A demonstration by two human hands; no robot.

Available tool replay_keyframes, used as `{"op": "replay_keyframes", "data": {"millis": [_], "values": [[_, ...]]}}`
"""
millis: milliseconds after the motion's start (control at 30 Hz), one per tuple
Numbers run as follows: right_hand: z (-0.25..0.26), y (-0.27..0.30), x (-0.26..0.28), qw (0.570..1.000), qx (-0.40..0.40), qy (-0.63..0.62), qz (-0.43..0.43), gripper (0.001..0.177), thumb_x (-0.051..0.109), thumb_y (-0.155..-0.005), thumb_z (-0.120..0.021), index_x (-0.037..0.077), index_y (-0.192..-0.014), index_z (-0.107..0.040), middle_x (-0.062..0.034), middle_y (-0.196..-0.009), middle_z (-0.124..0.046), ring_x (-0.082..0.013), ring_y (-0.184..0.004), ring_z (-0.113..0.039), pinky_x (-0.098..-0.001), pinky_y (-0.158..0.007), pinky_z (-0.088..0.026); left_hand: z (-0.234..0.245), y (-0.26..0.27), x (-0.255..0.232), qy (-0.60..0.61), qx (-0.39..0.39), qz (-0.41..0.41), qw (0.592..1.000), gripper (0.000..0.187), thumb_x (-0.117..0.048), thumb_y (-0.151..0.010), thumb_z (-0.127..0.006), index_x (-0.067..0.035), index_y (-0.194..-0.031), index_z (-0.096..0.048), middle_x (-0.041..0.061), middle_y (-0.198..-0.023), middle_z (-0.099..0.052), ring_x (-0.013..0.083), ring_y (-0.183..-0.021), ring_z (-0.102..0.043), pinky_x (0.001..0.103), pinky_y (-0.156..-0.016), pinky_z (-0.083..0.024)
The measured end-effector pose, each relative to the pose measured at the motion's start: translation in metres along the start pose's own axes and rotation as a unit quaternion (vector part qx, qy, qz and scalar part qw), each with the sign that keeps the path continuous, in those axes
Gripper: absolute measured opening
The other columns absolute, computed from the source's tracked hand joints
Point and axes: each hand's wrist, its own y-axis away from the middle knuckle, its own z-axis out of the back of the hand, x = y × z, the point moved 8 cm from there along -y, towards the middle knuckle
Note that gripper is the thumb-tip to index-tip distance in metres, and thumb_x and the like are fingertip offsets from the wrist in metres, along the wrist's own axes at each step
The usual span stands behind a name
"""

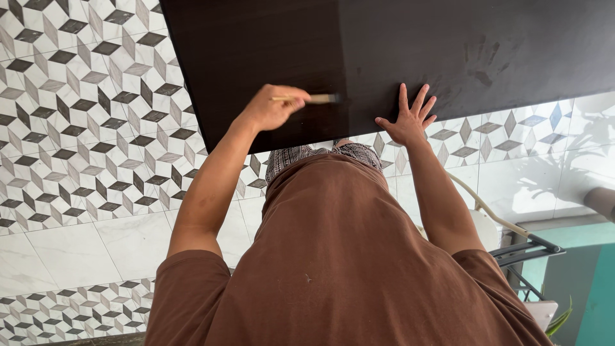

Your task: The person paints a black tabletop using a brush and a liquid from a cup.

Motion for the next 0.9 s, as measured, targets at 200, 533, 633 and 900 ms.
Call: {"op": "replay_keyframes", "data": {"millis": [200,533,633,900], "values": [[-0.001,-0.001,-0.005,1.0,0.002,-0.004,0.008,0.112,0.053,-0.082,-0.077,0.035,-0.167,-0.007,-0.0183,-0.168,0.026,-0.0472,-0.151,0.027,-0.0729,-0.119,0.002,-0.013,0.004,-0.006,0.014,0.024,-0.017,0.999,0.022,-0.028,-0.099,-0.065,-0.019,-0.116,-0.076,0.006,-0.109,-0.078,0.0199,-0.097,-0.074,0.035,-0.086,-0.059],[-0.001,-0.002,-0.008,1.0,0.005,0.003,0.015,0.109,0.049,-0.085,-0.075,0.035,-0.167,-0.007,-0.0162,-0.168,0.026,-0.0457,-0.152,0.025,-0.0718,-0.12,0.0,-0.024,0.006,0.001,-0.009,0.035,0.035,0.999,0.024,-0.03,-0.102,-0.062,-0.02,-0.118,-0.077,0.009,-0.106,-0.077,0.0251,-0.095,-0.07,0.039,-0.086,-0.056],[-0.002,-0.002,-0.011,1.0,0.004,0.006,0.023,0.109,0.048,-0.085,-0.076,0.034,-0.167,-0.007,-0.0168,-0.168,0.026,-0.0461,-0.152,0.025,-0.0719,-0.12,-0.001,-0.014,0.009,0.007,0.002,-0.009,0.058,0.998,0.025,-0.029,-0.102,-0.062,-0.019,-0.12,-0.077,0.012,-0.1,-0.077,0.0276,-0.088,-0.069,0.041,-0.081,-0.057],[-0.003,-0.004,-0.018,0.999,0.011,0.012,0.029,0.109,0.047,-0.085,-0.076,0.035,-0.167,-0.005,-0.0176,-0.167,0.027,-0.0471,-0.152,0.026,-0.0725,-0.119,-0.001,-0.012,0.003,0.007,0.026,-0.058,0.012,0.998,0.021,-0.024,-0.1,-0.065,-0.019,-0.117,-0.077,0.005,-0.1,-0.079,0.0122,-0.075,-0.069,0.028,-0.068,-0.058]]}}
